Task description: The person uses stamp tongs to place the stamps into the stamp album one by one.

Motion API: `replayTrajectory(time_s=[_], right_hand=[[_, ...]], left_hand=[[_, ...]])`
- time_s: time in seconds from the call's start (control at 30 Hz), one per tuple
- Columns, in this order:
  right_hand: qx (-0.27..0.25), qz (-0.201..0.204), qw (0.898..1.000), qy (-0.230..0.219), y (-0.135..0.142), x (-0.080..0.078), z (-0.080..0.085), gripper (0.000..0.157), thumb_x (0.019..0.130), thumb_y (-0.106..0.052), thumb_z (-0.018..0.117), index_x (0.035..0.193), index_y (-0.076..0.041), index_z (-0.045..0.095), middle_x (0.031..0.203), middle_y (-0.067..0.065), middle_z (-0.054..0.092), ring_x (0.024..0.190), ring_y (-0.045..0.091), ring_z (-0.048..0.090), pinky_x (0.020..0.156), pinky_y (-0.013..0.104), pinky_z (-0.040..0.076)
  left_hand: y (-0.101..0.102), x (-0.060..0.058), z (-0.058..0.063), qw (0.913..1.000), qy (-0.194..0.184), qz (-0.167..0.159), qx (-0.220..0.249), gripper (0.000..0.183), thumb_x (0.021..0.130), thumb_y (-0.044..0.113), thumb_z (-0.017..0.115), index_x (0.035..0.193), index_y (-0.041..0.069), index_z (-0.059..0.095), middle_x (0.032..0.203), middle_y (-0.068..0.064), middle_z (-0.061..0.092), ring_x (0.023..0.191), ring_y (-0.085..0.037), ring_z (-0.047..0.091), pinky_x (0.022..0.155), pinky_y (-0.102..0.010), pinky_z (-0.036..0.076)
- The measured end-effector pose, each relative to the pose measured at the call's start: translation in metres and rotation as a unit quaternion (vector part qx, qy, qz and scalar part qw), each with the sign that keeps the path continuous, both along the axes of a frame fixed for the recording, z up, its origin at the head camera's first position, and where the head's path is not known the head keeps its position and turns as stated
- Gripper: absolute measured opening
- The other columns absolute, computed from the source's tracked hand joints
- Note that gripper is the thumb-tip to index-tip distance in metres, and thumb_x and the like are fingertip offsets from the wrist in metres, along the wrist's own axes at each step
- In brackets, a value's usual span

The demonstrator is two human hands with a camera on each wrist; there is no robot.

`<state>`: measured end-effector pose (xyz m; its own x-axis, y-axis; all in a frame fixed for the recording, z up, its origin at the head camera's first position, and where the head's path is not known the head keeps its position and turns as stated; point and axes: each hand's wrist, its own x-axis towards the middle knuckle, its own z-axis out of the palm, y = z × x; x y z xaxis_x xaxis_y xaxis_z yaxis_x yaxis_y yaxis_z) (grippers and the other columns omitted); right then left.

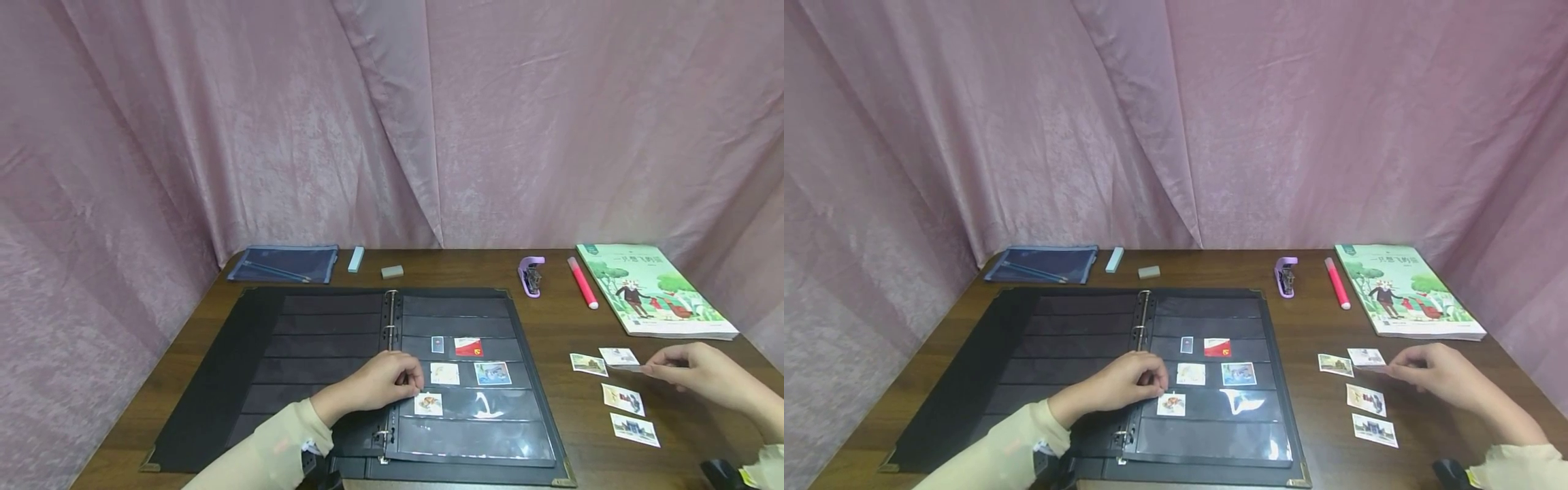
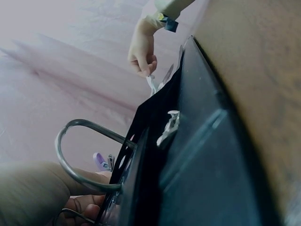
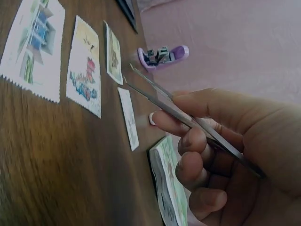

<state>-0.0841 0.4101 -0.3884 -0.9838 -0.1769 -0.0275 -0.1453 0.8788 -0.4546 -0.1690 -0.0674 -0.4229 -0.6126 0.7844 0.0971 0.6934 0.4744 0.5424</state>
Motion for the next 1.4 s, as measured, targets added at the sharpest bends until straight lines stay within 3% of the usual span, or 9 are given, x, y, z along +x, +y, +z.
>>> replayTrajectory(time_s=[0.27,0.53,0.9,1.23,1.4], right_hand=[[-0.003,0.001,1.0,-0.005,0.006,0.002,-0.004,0.017,0.089,-0.02,0.053,0.089,-0.009,0.066,0.062,-0.012,0.047,0.056,-0.003,0.042,0.051,0.02,0.04],[-0.012,0.005,1.0,-0.013,0.004,-0.003,-0.007,0.018,0.089,-0.02,0.053,0.092,-0.008,0.066,0.068,-0.014,0.052,0.058,-0.003,0.044,0.051,0.02,0.041],[-0.027,0.026,0.999,0.016,-0.002,-0.011,-0.012,0.008,0.085,-0.018,0.059,0.08,-0.017,0.064,0.059,-0.014,0.048,0.056,-0.005,0.043,0.05,0.019,0.032],[-0.031,0.061,0.996,0.051,-0.006,-0.014,-0.016,0.007,0.081,-0.015,0.063,0.077,-0.021,0.065,0.07,-0.019,0.056,0.059,-0.009,0.044,0.05,0.018,0.036],[-0.025,0.06,0.996,0.062,-0.009,-0.015,-0.015,0.007,0.081,-0.015,0.064,0.078,-0.021,0.064,0.072,-0.02,0.057,0.059,-0.008,0.045,0.051,0.018,0.037]], left_hand=[[0.0,0.001,0.001,1.0,-0.001,0.001,0.0,0.009,0.081,0.015,0.065,0.079,0.02,0.058,0.072,0.012,0.053,0.063,0.002,0.042,0.059,-0.012,0.036],[-0.001,0.0,0.0,1.0,0.002,-0.005,0.007,0.008,0.081,0.015,0.064,0.08,0.021,0.059,0.072,0.013,0.053,0.062,0.003,0.041,0.059,-0.012,0.037],[0.0,0.0,0.001,1.0,-0.005,-0.001,0.005,0.008,0.081,0.015,0.064,0.079,0.021,0.059,0.072,0.013,0.053,0.062,0.003,0.042,0.059,-0.011,0.037],[0.001,0.0,0.001,1.0,-0.008,0.001,0.005,0.009,0.081,0.014,0.064,0.078,0.02,0.058,0.072,0.011,0.053,0.063,0.0,0.044,0.059,-0.012,0.037],[0.0,0.0,0.0,1.0,-0.008,0.003,0.002,0.01,0.081,0.014,0.065,0.078,0.021,0.058,0.072,0.012,0.053,0.063,0.002,0.042,0.059,-0.012,0.037]])
